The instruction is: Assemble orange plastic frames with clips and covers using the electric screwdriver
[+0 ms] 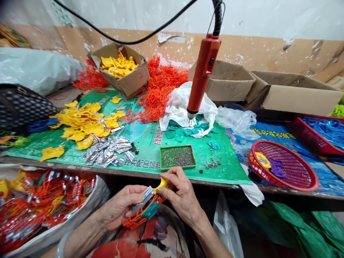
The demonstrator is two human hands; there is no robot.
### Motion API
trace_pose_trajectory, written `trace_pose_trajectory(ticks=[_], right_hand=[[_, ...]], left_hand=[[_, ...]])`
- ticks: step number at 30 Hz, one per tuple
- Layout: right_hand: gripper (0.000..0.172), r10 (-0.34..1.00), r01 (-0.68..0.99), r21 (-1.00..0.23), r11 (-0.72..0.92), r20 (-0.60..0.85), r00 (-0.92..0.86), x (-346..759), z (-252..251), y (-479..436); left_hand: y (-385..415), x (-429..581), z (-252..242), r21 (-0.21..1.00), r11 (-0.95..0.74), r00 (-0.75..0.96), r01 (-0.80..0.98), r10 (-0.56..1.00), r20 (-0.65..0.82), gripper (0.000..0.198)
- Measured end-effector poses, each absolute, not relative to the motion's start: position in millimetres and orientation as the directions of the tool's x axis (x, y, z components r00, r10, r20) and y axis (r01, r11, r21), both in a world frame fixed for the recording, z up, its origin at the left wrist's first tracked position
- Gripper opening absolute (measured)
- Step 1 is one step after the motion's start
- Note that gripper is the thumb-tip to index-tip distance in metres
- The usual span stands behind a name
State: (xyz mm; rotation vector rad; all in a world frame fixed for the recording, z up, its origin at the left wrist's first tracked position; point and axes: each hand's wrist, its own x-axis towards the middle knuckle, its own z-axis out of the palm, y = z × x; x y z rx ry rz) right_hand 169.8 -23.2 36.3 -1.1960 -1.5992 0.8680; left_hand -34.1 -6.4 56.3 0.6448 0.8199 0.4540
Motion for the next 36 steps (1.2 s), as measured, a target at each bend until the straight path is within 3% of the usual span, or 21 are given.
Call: trace_pose_trajectory(ticks=[8,15,18,21,23,26,28,31,33,36], right_hand=[[0.025,0.933,0.41,-0.841,0.354,0.349,-0.091,169,38,-25],[0.028,0.97,0.391,-0.889,0.24,0.202,-0.136,174,47,-26],[0.035,0.953,0.412,-0.888,0.206,0.278,0.122,202,62,-10],[0.04,0.71,0.494,-0.847,0.199,0.472,0.523,246,84,21],[0.053,0.545,0.545,-0.806,0.231,0.572,0.613,276,99,49],[0.075,0.532,0.552,-0.786,0.28,0.605,0.592,308,118,93],[0.081,0.613,0.474,-0.791,0.386,0.604,0.509,314,127,122],[0.079,0.741,0.246,-0.817,0.521,0.576,0.346,301,139,160],[0.075,0.821,0.096,-0.843,0.529,0.538,0.194,284,147,179],[0.062,0.846,-0.038,-0.85,0.525,0.517,0.126,261,161,192]], left_hand=[[-5,-31,54,0.628,0.761,0.606,-0.164,0.58,-0.544,0.019],[-6,-29,57,0.647,0.752,0.613,-0.124,0.571,-0.546,0.019],[-6,-28,61,0.707,0.701,0.572,-0.093,0.619,-0.538,0.018],[-5,-28,63,0.744,0.661,0.547,-0.099,0.661,-0.514,0.019],[-5,-29,63,0.766,0.638,0.547,-0.081,0.671,-0.501,0.02],[-5,-31,65,0.788,0.613,0.55,-0.065,0.681,-0.484,0.022],[-5,-31,67,0.793,0.604,0.53,-0.082,0.7,-0.479,0.024],[-5,-33,70,0.789,0.607,0.482,-0.091,0.72,-0.498,0.028],[-5,-34,71,0.78,0.622,0.466,-0.064,0.71,-0.528,0.032],[-5,-36,70,0.769,0.639,0.456,-0.019,0.69,-0.563,0.033]])
